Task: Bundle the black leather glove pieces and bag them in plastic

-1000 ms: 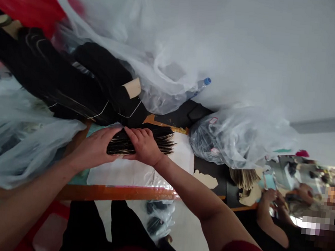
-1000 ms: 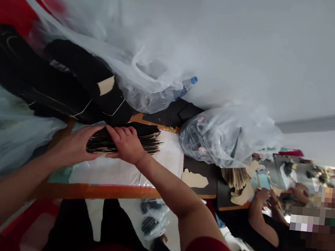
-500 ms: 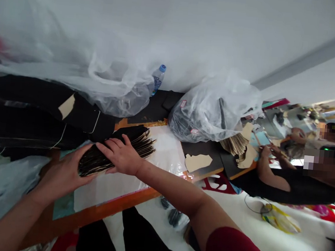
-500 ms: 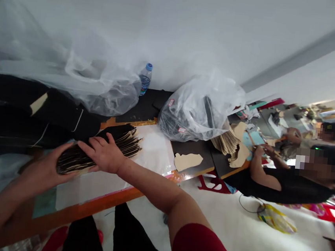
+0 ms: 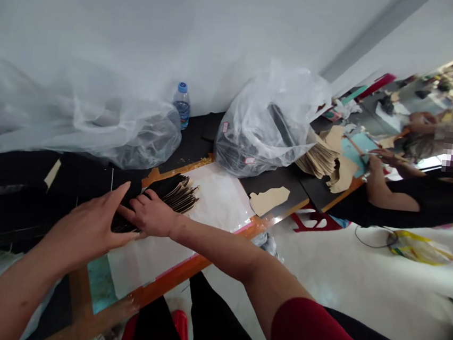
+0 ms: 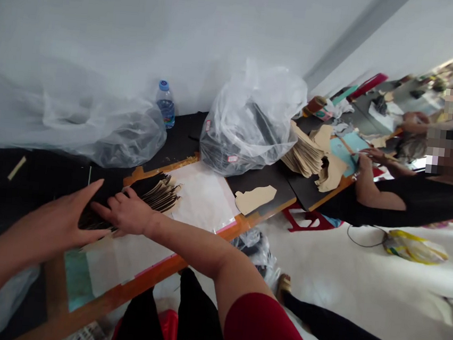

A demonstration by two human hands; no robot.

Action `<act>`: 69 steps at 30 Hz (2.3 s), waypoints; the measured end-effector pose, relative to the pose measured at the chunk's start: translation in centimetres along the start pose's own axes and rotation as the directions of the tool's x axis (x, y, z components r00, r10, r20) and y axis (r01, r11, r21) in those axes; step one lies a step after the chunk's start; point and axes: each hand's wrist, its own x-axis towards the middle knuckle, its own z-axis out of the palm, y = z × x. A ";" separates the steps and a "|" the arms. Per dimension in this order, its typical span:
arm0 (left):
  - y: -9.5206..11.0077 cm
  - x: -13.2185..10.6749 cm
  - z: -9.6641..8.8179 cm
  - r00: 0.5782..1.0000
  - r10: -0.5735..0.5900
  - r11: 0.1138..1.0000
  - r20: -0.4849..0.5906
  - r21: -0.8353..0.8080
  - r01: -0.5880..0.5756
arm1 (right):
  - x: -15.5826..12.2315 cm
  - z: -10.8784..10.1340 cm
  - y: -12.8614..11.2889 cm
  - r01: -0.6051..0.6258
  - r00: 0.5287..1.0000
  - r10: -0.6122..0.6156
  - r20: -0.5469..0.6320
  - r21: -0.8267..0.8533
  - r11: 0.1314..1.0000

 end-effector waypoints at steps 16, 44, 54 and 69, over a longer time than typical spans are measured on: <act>4.4 0.5 1.2 0.978 -0.046 0.887 0.203 0.459 -0.053 | -0.8 -1.8 -0.8 -0.126 0.992 0.127 -0.019 0.046 0.991; 6.4 3.5 0.9 0.860 -0.245 0.856 0.447 0.517 -0.025 | -4.6 -1.1 2.5 -0.835 0.343 0.931 -0.125 0.412 0.364; 5.6 3.8 0.9 0.843 -0.261 0.879 0.470 0.477 0.006 | -5.8 1.3 2.9 -0.277 0.949 0.297 -0.110 0.165 0.947; 6.5 2.4 0.4 0.922 -0.162 0.875 0.352 0.482 -0.031 | -4.4 -4.0 4.7 -0.158 0.985 0.158 0.075 -0.007 0.987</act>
